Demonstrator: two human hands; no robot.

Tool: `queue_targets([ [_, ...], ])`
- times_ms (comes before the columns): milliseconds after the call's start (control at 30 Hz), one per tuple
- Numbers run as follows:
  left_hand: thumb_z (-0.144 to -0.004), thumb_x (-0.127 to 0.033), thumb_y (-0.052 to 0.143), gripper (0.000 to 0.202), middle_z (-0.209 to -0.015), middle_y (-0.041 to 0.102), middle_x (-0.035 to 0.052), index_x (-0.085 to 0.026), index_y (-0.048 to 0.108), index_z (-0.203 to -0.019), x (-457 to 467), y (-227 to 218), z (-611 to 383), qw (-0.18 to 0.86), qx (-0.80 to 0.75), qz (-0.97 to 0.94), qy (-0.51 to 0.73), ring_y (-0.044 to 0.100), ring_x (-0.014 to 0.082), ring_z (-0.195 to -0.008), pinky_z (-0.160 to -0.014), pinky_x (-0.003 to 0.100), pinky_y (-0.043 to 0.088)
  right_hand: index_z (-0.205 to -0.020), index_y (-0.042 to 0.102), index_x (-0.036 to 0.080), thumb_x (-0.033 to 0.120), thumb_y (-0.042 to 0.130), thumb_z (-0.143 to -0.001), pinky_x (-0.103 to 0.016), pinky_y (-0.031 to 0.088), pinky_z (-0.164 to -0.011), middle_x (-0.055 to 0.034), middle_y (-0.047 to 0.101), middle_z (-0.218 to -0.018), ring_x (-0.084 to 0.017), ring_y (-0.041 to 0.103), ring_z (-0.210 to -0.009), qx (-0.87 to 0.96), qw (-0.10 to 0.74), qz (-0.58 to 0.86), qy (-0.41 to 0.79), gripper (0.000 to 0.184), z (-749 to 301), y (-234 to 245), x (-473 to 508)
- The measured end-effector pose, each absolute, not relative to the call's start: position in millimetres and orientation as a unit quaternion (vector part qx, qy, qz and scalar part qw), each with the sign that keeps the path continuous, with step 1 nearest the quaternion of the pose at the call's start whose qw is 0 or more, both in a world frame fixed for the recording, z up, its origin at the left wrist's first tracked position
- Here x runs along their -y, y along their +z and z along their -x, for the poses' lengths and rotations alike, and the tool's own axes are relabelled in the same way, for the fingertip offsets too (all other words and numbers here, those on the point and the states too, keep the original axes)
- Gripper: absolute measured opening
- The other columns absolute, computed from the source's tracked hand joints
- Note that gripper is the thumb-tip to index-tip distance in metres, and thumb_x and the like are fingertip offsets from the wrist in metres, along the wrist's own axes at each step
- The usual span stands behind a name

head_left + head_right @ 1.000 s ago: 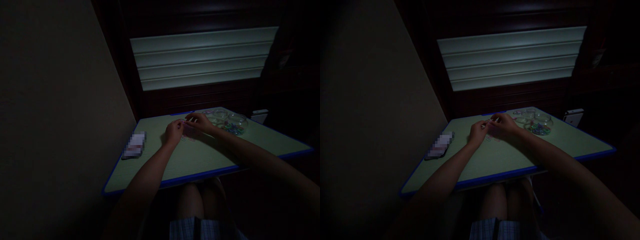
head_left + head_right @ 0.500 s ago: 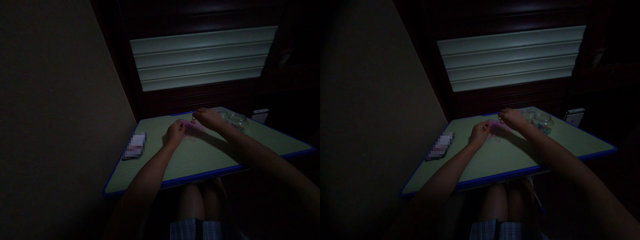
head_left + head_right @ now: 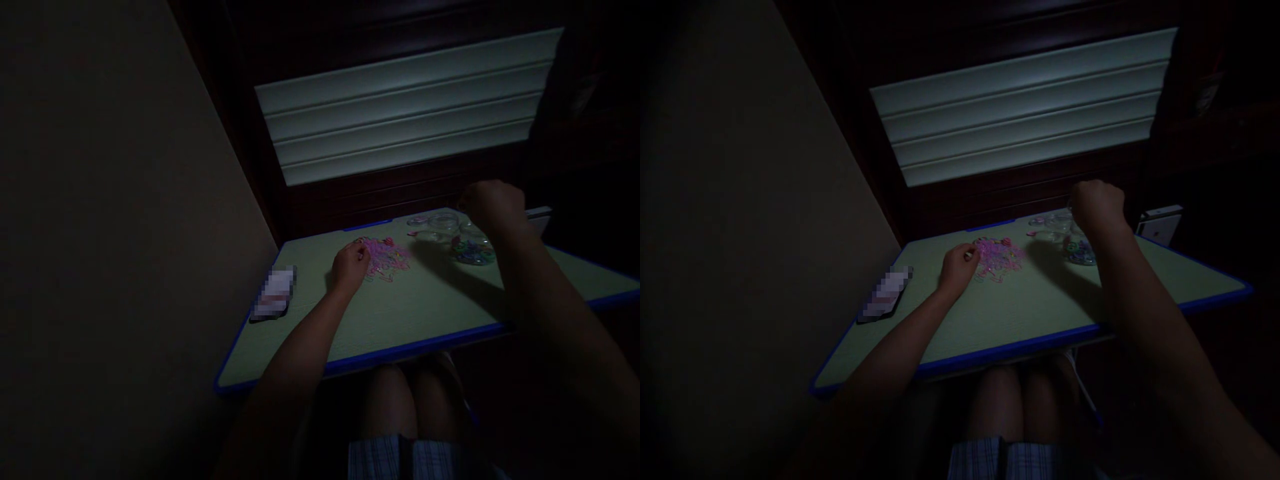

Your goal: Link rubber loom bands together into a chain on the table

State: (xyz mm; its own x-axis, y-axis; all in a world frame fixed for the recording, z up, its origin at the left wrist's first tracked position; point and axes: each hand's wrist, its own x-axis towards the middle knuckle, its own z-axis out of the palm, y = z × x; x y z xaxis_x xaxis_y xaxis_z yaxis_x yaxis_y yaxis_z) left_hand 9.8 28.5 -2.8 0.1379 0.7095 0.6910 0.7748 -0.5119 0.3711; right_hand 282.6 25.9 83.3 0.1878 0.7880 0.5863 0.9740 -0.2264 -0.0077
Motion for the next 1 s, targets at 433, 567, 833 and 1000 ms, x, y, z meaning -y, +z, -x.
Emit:
queue_targets([
  [433,-0.077,-0.024,0.045,0.019,-0.078,0.062,0.0029,-0.016,0.062,-0.081,-27,-1,-8,0.034,0.506,0.748,-0.428,0.053,0.0104,-0.067,-0.064,0.02,0.04,-0.089,0.063,0.008,0.013,0.043,-0.073,-0.041,0.042,-0.069,-0.0214,0.062,-0.09,-0.032,0.058,-0.088,0.56,0.149,0.794,-0.184,0.026,-293,78,-28],
  [567,-0.078,-0.024,0.044,0.02,-0.078,0.062,0.0028,-0.016,0.062,-0.081,-27,-2,-8,0.037,0.498,0.75,-0.433,0.053,0.0104,-0.066,-0.064,0.02,0.04,-0.091,0.063,0.009,0.011,0.042,-0.072,-0.043,0.039,-0.071,-0.022,0.062,-0.091,-0.032,0.058,-0.09,0.577,0.137,0.787,-0.171,0.028,-291,77,-26],
  [833,-0.077,-0.024,0.044,0.02,-0.078,0.062,0.0027,-0.016,0.062,-0.081,-29,-4,-8,0.037,0.505,0.743,-0.437,0.053,0.0102,-0.065,-0.063,0.02,0.04,-0.09,0.061,0.006,0.01,0.042,-0.072,-0.039,0.037,-0.07,-0.0226,0.06,-0.088,-0.031,0.057,-0.09,0.583,0.15,0.775,-0.192,0.027,-280,79,-21],
  [1000,-0.077,-0.024,0.044,0.019,-0.078,0.062,0.0028,-0.017,0.062,-0.081,-29,-3,-8,0.038,0.503,0.745,-0.436,0.053,0.0103,-0.065,-0.062,0.02,0.04,-0.089,0.061,0.007,0.016,0.036,-0.079,-0.035,0.038,-0.064,-0.0209,0.06,-0.086,-0.028,0.058,-0.083,0.616,0.186,0.727,-0.238,0.029,-261,79,-23],
])
